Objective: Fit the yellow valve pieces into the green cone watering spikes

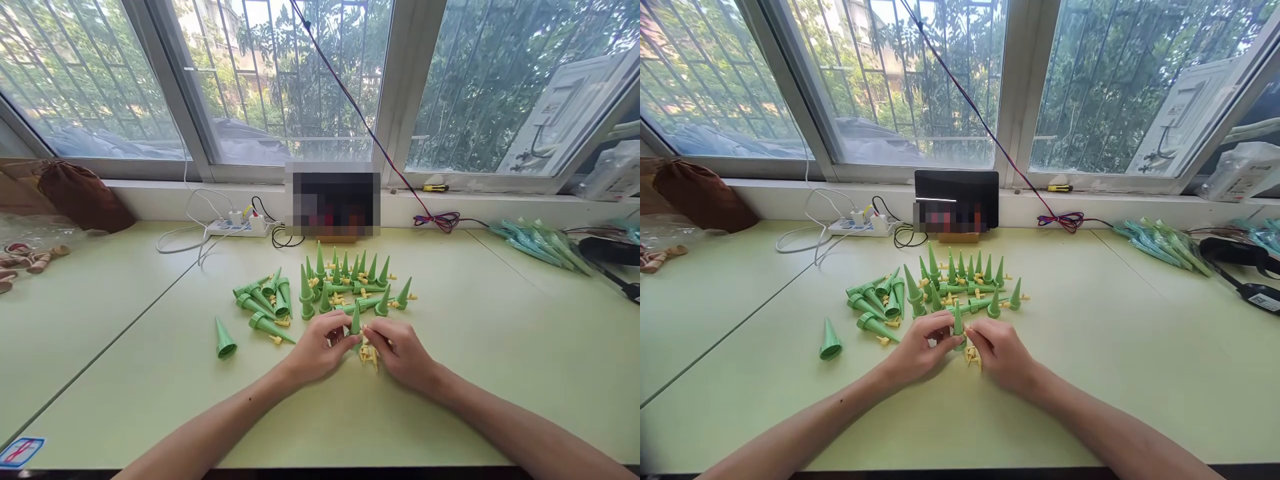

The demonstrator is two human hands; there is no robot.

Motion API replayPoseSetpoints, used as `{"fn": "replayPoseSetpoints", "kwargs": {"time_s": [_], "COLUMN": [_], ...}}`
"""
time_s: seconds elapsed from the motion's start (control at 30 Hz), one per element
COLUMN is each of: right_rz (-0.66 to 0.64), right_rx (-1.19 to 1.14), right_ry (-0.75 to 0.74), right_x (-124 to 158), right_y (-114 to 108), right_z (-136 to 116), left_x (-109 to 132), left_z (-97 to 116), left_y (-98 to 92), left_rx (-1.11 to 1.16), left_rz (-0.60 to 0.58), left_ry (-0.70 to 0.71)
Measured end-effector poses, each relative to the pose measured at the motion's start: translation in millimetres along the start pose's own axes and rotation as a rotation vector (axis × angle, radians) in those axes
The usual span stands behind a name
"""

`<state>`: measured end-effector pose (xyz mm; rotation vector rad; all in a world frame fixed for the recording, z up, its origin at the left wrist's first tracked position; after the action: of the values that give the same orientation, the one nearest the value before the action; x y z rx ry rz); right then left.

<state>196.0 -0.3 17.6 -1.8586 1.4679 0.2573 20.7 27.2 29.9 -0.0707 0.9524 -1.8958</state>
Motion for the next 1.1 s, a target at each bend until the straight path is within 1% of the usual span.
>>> {"fn": "replayPoseSetpoints", "kwargs": {"time_s": [0.13,0.3,0.47,0.6,0.77,0.97,1.1], "right_rz": [0.041,0.07,0.109,0.145,0.134,0.108,0.092], "right_rx": [-0.023,-0.019,0.003,0.02,0.033,0.027,0.033], "right_ry": [-0.003,0.024,0.045,0.039,0.033,0.033,0.035], "right_x": [-0.6,0.9,0.2,-1.5,-2.2,-2.2,-2.1], "right_y": [-2.3,-3.3,-7.3,-10.7,-10.8,-10.3,-9.9], "right_z": [-0.3,2.3,2.2,3.1,6.2,6.8,7.1], "left_x": [-0.3,0.9,1.8,2.3,3.7,3.9,3.1], "left_z": [0.7,-3.8,-7.1,-8.8,-11.4,-13.0,-11.9], "left_y": [-2.5,-0.8,-2.7,-6.0,-5.8,-2.7,-1.9], "left_rx": [-0.002,0.038,0.056,0.027,-0.057,-0.301,-0.386], "left_rz": [0.018,0.006,0.027,-0.033,-0.084,-0.149,-0.162], "left_ry": [-0.052,-0.131,-0.165,-0.185,-0.17,-0.15,-0.17]}}
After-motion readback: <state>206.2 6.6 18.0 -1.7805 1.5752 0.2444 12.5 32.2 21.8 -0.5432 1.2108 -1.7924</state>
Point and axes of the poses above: each hand's wrist, its own x-axis away from the middle knuckle, its own y-axis out of the palm, z = x × y, the point moved 3 cm from there along -x, towards the middle knuckle, and after that the axes turned 13 degrees about -x, right-handed, at the moved point
